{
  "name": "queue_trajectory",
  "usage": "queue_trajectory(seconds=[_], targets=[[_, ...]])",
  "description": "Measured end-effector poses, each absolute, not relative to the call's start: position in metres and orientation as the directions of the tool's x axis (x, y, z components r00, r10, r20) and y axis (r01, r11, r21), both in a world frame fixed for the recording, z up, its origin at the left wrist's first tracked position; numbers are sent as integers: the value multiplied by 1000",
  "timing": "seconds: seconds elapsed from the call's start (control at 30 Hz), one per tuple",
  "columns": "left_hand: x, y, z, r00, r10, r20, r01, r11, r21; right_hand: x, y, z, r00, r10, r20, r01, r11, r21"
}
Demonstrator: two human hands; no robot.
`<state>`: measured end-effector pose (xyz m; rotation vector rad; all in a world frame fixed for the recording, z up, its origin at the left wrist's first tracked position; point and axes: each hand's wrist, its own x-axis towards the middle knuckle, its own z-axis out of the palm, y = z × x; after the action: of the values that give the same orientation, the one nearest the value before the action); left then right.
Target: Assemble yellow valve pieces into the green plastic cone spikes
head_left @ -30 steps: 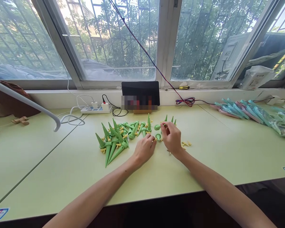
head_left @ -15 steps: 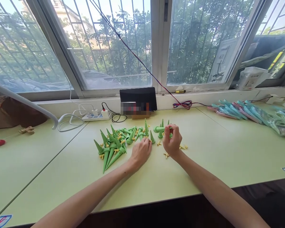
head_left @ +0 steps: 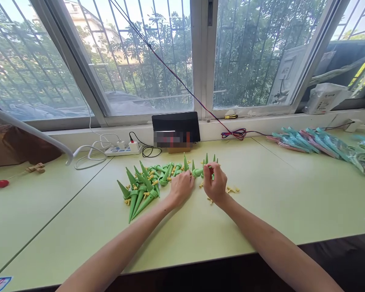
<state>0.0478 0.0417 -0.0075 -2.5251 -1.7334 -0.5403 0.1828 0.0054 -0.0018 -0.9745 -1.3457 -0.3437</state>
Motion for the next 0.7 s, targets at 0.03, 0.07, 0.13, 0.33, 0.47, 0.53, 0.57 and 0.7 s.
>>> queue_trajectory(seconds=[0.03, 0.07, 0.13, 0.33, 0.47, 0.53, 0.57, 0.7], targets=[[46, 39, -7, 319, 897, 306, 909, -381, 170, 183, 6, -2, 240, 305, 922, 715, 587, -380], [42, 36, -7, 317, 890, 328, 906, -387, 173, 183, 6, -3, 235, 300, 925, 715, 591, -373], [34, 29, -5, 276, 892, 358, 922, -351, 164, 183, 7, -5, 224, 291, 930, 707, 608, -361], [4, 21, -4, 250, 915, 316, 950, -295, 103, 181, 9, -6, 186, 290, 939, 651, 679, -339], [-1, 25, -11, 275, 925, 263, 945, -310, 102, 180, 9, -7, 173, 314, 933, 642, 682, -349], [1, 27, -14, 273, 927, 256, 948, -304, 93, 181, 9, -8, 166, 329, 930, 644, 678, -355], [2, 28, -15, 269, 930, 252, 950, -300, 92, 181, 9, -8, 163, 339, 927, 644, 675, -360], [3, 30, -15, 267, 938, 219, 951, -294, 99, 181, 9, -10, 154, 380, 912, 635, 669, -386]])
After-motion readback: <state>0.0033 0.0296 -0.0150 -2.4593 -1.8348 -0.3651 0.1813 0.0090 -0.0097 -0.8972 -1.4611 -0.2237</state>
